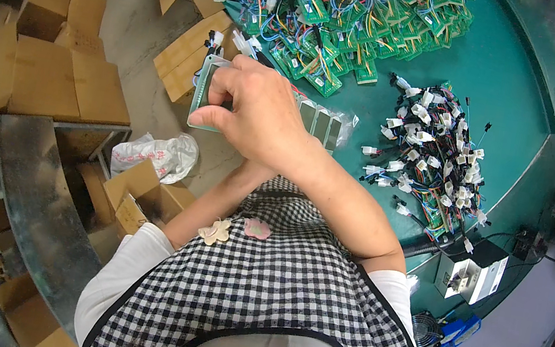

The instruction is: The person sorts and assembles electronic circuit boards with wiring harnesses by hand.

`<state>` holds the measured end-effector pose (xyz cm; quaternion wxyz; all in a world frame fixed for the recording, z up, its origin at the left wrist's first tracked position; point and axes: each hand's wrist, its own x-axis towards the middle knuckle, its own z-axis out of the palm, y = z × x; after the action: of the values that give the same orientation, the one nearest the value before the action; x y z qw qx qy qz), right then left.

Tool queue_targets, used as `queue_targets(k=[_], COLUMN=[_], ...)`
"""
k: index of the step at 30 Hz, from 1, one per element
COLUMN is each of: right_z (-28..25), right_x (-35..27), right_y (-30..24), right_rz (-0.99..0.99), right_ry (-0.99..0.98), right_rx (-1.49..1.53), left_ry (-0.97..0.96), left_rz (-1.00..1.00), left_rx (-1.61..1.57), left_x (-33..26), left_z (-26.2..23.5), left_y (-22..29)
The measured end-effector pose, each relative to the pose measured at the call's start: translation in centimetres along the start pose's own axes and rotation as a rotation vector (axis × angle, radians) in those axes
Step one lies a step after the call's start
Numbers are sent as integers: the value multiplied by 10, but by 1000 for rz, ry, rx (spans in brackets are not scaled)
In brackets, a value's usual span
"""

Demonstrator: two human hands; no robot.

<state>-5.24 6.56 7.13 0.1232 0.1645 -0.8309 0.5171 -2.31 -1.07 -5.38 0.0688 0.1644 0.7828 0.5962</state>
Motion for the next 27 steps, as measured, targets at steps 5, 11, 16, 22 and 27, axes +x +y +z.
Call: queue_targets(k=[5,11,16,22,27], right_z=[2,-16,-18,-43,-74], right_x=[-2,-11,-97,-116,-72], right_y=[5,51,156,127,15], right_rz=[32,130,83,518,470], right_ry=[-21,557,411,320,200], right_rx=[58,-117,-615,-190,1278], left_ry=[18,134,209,119,-134], left_rz=[2,-229,-384,297,162], left_rx=[28,-187,-347,496,1090], left_x=[3,-6,9,40,55], left_z=[-2,-7,-39,-65,-47], left_y=[5,4,18,46,83])
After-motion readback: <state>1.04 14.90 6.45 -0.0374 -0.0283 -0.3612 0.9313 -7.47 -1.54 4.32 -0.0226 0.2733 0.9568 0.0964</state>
